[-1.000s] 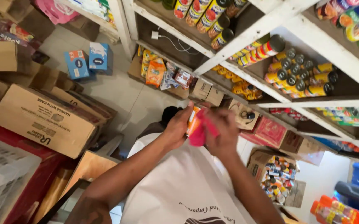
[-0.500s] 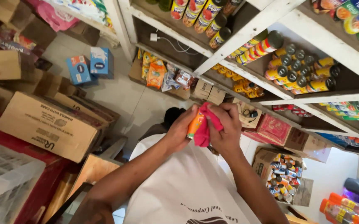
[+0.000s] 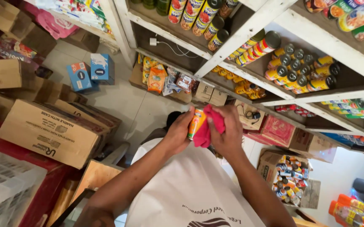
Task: Wiping down canned food items with a cloth and organizing them on shelves.
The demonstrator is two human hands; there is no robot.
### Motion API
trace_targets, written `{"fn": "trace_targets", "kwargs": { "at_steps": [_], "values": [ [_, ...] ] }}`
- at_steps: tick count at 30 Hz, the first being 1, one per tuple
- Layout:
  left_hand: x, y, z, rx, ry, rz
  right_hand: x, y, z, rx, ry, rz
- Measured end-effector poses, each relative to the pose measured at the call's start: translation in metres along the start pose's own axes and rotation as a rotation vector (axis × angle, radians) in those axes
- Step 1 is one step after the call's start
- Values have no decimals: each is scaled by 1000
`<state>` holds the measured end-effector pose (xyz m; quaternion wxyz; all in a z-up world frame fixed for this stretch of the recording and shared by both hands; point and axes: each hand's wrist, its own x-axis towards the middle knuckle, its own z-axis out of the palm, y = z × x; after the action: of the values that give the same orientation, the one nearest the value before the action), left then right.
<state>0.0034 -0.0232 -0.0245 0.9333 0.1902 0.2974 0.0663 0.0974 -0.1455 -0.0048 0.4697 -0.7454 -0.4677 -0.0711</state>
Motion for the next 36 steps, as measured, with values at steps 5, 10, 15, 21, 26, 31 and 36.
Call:
{"fn": "trace_targets", "kwargs": {
  "at_steps": [5, 10, 15, 21, 26, 31, 36],
  "values": [
    [1, 16, 11, -102, 32, -1, -31, -26, 13, -57, -153, -56],
    [3, -5, -15, 7, -66, -12, -15, -9, 7, -150, -111, -100],
    [20, -11, -19, 29, -97, 4, -2, -15, 6, -131, 5, -84],
    [19, 7, -6, 131, 30, 38, -40, -15, 10, -118, -192, -63],
    [25, -25, -24, 45, 24, 0, 11, -15, -2, -133, 39, -38],
    [13, 6, 7, 111, 137, -4, -12, -20, 15, -81, 46, -25],
    [12, 0, -10, 208, 125, 68, -31, -23, 20, -55, -24, 47]
  ]
}}
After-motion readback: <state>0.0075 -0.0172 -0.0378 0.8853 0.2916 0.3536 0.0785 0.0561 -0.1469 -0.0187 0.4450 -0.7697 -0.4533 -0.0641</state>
